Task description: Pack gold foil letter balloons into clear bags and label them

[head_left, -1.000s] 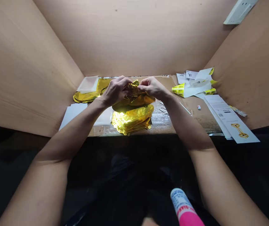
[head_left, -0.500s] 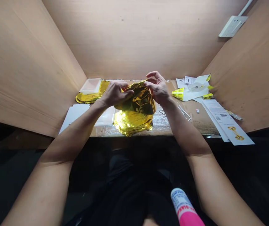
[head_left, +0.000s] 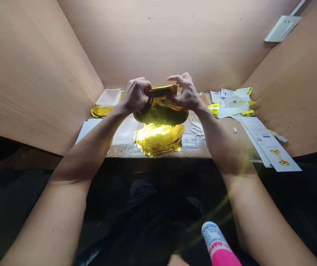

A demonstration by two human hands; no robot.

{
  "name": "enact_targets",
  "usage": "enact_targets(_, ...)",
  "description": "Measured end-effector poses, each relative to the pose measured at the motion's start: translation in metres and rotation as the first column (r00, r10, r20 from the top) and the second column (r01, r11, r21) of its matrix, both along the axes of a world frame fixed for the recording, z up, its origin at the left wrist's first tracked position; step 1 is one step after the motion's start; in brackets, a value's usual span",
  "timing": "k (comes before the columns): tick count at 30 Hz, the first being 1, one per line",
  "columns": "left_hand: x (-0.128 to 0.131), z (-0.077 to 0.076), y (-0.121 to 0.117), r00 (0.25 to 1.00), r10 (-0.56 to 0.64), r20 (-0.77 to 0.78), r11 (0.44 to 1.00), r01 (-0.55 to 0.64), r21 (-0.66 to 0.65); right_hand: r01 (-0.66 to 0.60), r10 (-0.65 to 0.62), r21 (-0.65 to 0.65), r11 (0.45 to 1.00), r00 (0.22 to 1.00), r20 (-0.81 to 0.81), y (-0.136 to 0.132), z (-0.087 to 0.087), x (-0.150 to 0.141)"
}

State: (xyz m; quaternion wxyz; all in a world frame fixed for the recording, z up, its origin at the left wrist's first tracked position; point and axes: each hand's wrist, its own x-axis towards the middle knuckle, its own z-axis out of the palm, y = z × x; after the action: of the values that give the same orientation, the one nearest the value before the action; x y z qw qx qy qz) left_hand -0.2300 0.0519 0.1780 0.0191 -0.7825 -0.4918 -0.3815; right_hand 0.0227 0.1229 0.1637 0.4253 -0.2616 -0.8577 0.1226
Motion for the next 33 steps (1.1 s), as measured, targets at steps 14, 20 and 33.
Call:
enact_targets(14, 0.021, -0.232, -0.188, 0.975, -0.172, -0.137, 0.984, 0.164, -0.068, -0.147, 0.042, 0.194, 0.97, 0.886, 0.461, -0.192, -0.191, 0.05)
enact_targets(20, 0.019, -0.229, -0.185, 0.962, -0.192, -0.192, 0.981, 0.183, -0.064, -0.132, 0.055, 0.146, 0.981, 0.896, 0.44, -0.199, -0.2, 0.047)
enact_targets(33, 0.03, -0.189, -0.144, 0.921, 0.229, -0.316, 0.84, -0.351, -0.415, 0.558, -0.31, -0.167, 0.813, 0.657, 0.687, -0.169, -0.168, -0.006)
